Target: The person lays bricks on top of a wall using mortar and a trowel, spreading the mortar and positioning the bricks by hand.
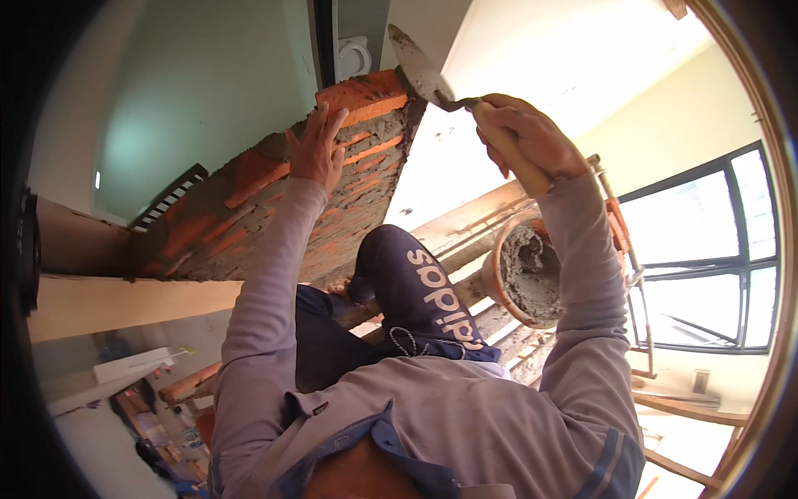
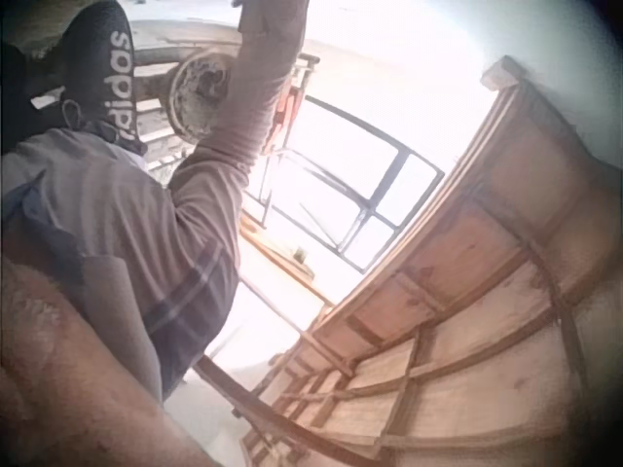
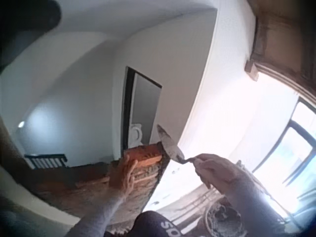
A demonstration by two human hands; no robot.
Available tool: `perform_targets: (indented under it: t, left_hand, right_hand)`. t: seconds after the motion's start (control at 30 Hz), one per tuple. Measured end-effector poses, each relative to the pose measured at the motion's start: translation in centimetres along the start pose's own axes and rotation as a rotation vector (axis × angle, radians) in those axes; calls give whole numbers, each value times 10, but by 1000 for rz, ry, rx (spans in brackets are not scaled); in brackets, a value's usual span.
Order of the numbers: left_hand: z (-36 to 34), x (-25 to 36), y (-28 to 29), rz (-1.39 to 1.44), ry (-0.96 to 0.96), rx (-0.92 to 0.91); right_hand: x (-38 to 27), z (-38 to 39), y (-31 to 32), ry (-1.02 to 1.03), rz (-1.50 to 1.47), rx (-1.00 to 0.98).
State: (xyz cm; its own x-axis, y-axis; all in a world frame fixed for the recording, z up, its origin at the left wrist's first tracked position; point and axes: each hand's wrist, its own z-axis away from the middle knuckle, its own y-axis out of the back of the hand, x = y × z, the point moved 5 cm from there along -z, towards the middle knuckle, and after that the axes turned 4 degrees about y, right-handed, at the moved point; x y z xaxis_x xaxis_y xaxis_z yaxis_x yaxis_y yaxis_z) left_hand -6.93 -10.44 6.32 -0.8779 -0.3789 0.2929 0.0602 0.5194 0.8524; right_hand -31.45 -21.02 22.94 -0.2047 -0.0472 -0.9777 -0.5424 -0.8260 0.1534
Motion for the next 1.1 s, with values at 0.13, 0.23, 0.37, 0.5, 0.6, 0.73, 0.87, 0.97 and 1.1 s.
perform_targets:
  t: [0.13,0.23,0.37,0.5,0.6,0.73,0.87,0.97,1.1]
  left_hand:
    - [-2,10,1,-35,32,-34]
    - [-2,9,1,-146,38,-81]
    - [-5,8,3,-158,18,-112]
    - [-7,11,-4,-182,-19,-54]
    - [-10,4,-7,-226,-22,-84]
    - [-31,-18,-10,-62,-20,-61]
    - [-43,-36,-27,-91,-163,12]
    - [-49,-24,-17,-49,-172,45]
    - [-51,-23,-18,-42,-187,37]
  right_hand:
    - [-27,3,-31,321,1007,292]
    - [-35,2,-62,315,1392,289]
    - [-14,-27,-48,273,1448,197]
    - [22,-55,-9,445,1409,16]
    - [4,-45,-31,362,1538,93]
    - [-25,-30,-70,367,1535,210]
    - [5,-79,-65,582,1401,349]
    - [38,-110,-49,541,1460,118]
    - [24,-99,-59,674,1338,274]
